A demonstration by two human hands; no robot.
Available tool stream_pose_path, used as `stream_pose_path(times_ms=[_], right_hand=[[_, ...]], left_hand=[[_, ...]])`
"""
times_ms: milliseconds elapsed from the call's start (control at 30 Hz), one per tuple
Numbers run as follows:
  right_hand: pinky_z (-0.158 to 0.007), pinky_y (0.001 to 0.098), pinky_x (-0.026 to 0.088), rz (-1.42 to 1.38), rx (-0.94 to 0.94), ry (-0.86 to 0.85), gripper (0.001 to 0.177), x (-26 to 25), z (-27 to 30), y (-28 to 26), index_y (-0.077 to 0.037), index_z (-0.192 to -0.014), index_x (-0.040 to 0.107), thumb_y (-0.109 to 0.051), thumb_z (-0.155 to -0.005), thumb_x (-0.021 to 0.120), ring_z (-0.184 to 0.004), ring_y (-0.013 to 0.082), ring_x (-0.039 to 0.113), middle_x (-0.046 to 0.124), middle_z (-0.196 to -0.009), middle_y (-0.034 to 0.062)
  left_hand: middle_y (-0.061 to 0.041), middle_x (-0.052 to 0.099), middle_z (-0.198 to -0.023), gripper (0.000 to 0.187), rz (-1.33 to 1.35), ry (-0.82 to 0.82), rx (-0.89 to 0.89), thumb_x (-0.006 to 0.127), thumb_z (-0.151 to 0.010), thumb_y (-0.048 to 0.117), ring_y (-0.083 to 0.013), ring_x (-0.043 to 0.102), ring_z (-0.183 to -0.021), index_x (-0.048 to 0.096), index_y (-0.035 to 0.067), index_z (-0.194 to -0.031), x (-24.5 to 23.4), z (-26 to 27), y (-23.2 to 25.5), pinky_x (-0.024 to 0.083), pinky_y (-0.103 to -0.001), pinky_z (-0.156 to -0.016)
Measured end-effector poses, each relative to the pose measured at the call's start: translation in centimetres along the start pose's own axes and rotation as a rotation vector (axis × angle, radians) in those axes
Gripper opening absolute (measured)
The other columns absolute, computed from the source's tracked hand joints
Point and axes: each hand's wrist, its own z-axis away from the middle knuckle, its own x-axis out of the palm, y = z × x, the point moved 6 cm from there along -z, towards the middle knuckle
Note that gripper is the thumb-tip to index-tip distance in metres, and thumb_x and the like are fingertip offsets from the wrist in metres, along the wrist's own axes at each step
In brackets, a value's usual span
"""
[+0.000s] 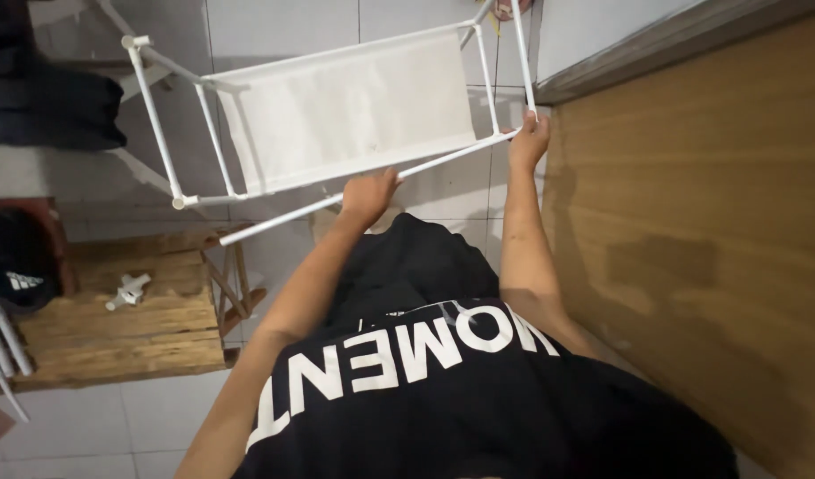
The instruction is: Assembling a multi-tier fabric storage shelf by connecting tubes and fabric panels
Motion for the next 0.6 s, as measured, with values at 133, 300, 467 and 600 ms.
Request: stream_pose_path(times_ms=[133,300,467,600], right_hand=[[-0.037,0.0344,0.065,-0.112,0.016,0.003,0.018,0.2,1.8,-3.5,-0.011,-0.103,0.071,-0.026,-0.1,0.061,-0.049,0.0317,0.075,0.076,-0.102,0.013],[-0.056,0.0343,0.058,0.047,-0.132,0.017,0.02,-1.1,5.2,-10.0,-0.014,-0.09,0.076,-0.028,-0.096,0.063,-0.065,0.0272,0.074,0.077,-0.088,0.0083],[-0.081,0.0371,0.056,0.133,-0.186,-0.011,0.019,-1.1,6.3,-11.6,-0.014,-0.088,0.078,-0.027,-0.095,0.066,-0.082,0.0259,0.07,0.073,-0.086,0.0081],[-0.053,0.032,0.061,0.079,-0.062,-0.002,0.016,-0.9,6.0,-10.3,-0.015,-0.089,0.079,-0.023,-0.094,0.066,-0.059,0.0231,0.072,0.074,-0.08,0.0073]], left_hand=[[-0.026,0.075,-0.098,0.052,0.27,-0.162,0.067,0.036,-0.112,0.049,-0.0463,0.073,-0.095,0.065,0.006,-0.113,2.8,-0.8,-0.2,0.055,-0.059,-0.084],[-0.02,0.068,-0.091,0.057,0.507,-0.457,-0.01,0.035,-0.11,0.05,-0.0359,0.065,-0.086,0.068,0.004,-0.101,3.5,-1.8,-0.6,0.052,-0.046,-0.077],[0.012,0.027,-0.062,0.035,1.173,-0.889,-0.19,0.034,-0.111,0.038,-0.0035,0.028,-0.044,0.04,0.02,-0.083,-2.1,3.2,2.2,0.023,-0.016,-0.036],[-0.011,0.054,-0.082,0.049,0.686,-0.485,-0.02,0.037,-0.111,0.049,-0.0274,0.053,-0.075,0.062,0.009,-0.097,4.4,-1.3,-1.9,0.042,-0.037,-0.063]])
